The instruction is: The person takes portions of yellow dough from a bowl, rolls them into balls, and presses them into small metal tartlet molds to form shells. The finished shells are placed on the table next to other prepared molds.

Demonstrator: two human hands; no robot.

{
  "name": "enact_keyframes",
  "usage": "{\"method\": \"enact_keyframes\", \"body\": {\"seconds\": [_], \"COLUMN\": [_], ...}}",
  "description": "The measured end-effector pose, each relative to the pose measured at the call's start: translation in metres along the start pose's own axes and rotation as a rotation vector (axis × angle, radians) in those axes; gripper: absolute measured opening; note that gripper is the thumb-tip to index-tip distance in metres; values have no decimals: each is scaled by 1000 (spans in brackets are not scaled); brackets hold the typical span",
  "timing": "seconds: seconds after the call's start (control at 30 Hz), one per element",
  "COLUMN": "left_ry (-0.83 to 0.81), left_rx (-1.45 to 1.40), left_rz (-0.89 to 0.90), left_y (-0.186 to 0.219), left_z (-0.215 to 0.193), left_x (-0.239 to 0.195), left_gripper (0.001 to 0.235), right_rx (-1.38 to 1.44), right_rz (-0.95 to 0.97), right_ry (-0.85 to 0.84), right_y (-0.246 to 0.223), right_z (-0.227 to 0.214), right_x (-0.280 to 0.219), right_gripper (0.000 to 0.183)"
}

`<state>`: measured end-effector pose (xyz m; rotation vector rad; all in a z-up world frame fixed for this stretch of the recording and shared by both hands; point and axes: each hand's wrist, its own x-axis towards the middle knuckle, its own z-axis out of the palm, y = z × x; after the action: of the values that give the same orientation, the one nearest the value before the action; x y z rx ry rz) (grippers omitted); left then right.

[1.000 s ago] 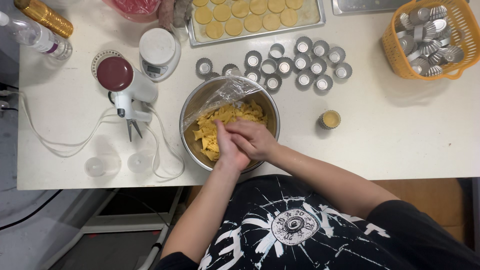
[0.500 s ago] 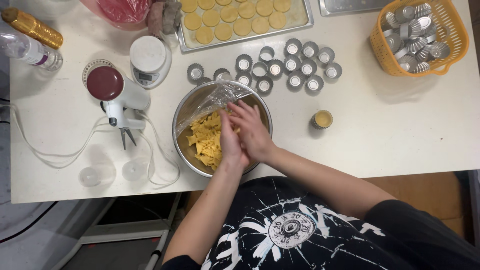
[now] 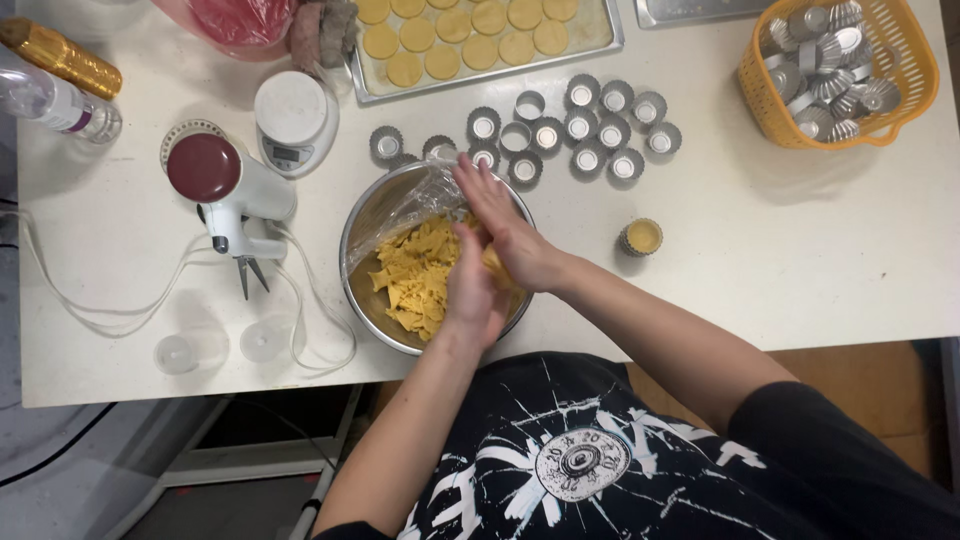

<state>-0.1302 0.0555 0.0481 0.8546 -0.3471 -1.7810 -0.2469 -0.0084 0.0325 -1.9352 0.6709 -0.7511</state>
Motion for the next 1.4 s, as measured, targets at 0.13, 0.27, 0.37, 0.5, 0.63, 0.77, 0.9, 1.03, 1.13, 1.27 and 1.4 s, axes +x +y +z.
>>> {"method": "enact_keyframes", "body": {"seconds": [0.13,0.27,0.37,0.5,0.63,0.77,0.9,1.03,1.13,1.27,1.4], "left_ry": [6,17,53,157,229,183,70,17,32,52,80], "left_rx": [-51,11,89,471,887,924,540,178,87,607,1121], "left_rz": [267,406,455,623,790,815,670,331,243,434,658], "left_y": [-1,-1,-5,-9,-16,-11,-3,11,16,4,7], "left_z": [17,24,27,32,38,38,39,23,6,-4,-14], "left_x": [-1,8,14,12,4,0,8,17,22,34,55], "left_gripper": [84,83,84,90,93,95,90,84,82,73,46], "right_rx": [38,68,93,529,711,795,1008,1269,1048,1181,1273], "right_rz": [-75,-129,-121,-68,-30,-3,159,362,683,823,852], "right_ry": [-76,-19,38,25,45,81,135,408,395,252,293], "right_y": [-17,-26,-30,-39,-45,-49,-42,-20,0,16,29], "right_z": [7,5,4,8,5,8,9,15,12,4,-9], "right_x": [-2,0,-3,-4,-11,-13,-15,-12,-20,-44,-61], "right_gripper": [106,107,108,117,118,113,113,93,76,59,47]}}
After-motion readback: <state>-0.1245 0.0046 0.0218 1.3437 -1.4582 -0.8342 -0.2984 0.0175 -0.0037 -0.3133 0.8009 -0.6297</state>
